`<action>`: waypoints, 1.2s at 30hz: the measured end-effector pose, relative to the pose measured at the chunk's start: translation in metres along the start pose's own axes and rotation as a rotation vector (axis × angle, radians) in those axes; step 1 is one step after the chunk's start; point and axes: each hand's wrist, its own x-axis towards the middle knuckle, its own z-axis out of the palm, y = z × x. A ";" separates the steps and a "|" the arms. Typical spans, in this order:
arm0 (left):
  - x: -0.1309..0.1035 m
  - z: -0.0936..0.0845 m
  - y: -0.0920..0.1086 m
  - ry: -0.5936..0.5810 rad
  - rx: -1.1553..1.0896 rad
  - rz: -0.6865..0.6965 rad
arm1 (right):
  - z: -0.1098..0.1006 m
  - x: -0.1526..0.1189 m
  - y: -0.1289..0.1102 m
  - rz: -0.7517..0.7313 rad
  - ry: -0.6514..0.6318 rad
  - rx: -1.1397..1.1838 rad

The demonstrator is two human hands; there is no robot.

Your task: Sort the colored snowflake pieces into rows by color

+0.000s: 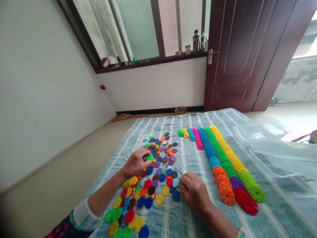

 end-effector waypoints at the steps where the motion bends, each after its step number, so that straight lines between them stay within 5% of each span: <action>1: -0.010 0.004 0.015 -0.011 -0.026 0.076 | 0.002 -0.001 -0.002 0.036 0.022 0.069; 5: -0.045 0.019 0.068 -0.022 -0.062 0.329 | 0.007 -0.003 -0.012 0.294 -0.013 0.421; 8: -0.058 0.027 0.088 -0.015 -0.041 0.424 | 0.003 -0.001 -0.022 0.411 -0.109 0.660; 21: -0.081 0.047 0.096 0.041 -0.018 0.412 | -0.001 0.001 -0.022 0.487 -0.212 0.889; 26: -0.089 0.021 0.075 0.079 -0.006 0.265 | -0.004 0.002 -0.024 0.610 -0.216 0.880; 36: -0.143 -0.038 -0.014 -0.100 0.212 -0.384 | -0.008 0.000 -0.026 0.646 -0.241 0.844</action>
